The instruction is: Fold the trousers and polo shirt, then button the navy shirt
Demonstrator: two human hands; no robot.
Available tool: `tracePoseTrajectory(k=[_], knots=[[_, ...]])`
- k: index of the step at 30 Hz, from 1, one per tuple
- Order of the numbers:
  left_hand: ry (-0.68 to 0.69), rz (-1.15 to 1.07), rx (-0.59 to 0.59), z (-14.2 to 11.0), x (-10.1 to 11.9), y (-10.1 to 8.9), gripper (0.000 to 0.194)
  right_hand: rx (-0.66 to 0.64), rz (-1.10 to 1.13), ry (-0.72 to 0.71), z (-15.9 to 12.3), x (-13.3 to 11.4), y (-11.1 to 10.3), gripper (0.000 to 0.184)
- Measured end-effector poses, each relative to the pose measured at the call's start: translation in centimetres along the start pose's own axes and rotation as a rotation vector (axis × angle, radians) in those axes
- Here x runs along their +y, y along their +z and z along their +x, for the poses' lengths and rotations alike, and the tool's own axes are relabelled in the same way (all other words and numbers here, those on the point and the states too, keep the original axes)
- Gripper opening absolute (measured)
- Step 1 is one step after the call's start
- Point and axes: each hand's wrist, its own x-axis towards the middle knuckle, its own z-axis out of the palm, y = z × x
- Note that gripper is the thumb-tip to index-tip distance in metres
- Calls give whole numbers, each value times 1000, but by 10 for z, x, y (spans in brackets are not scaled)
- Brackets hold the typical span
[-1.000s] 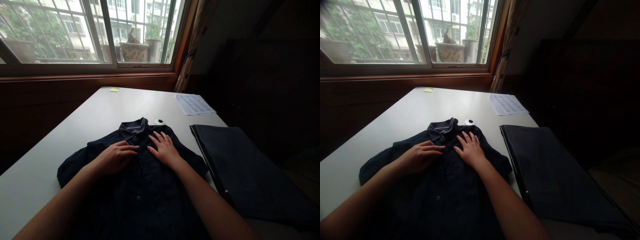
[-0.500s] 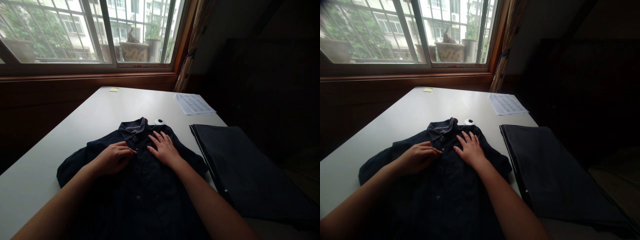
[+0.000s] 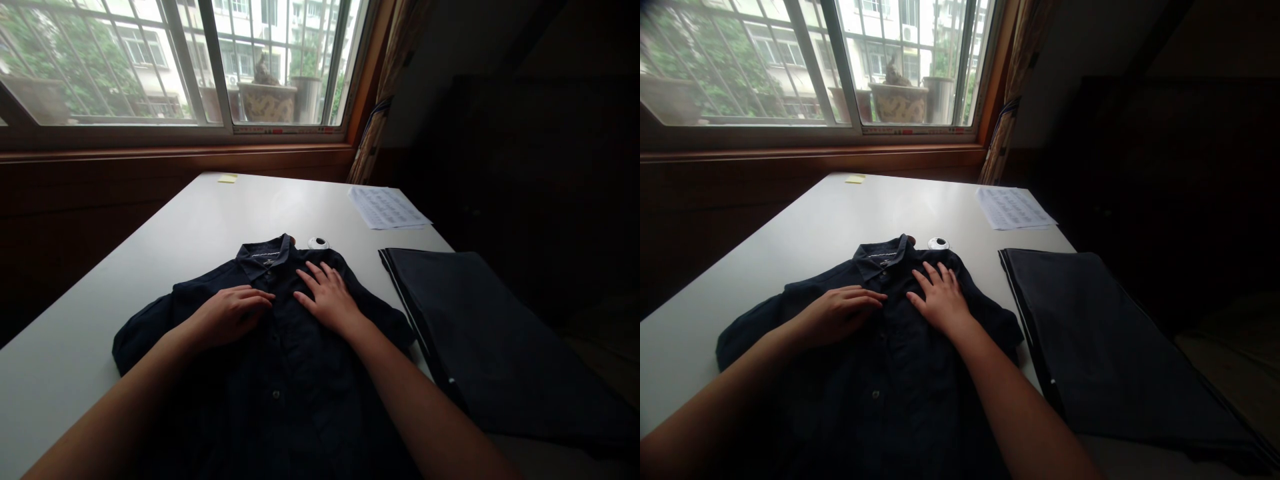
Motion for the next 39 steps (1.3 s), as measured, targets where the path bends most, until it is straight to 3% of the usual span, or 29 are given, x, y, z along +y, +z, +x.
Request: tracePoseTrajectory(k=[19,28,39], knots=[[-16,-11,-40,0,-1,-1,27,3,19,-6,0,0,1,62],[-25,-21,7,-2,0,2,28,16,28,-16,0,1,1,61],[9,-134,-126,1,12,5,10,14,20,-16,0,0,0,61]])
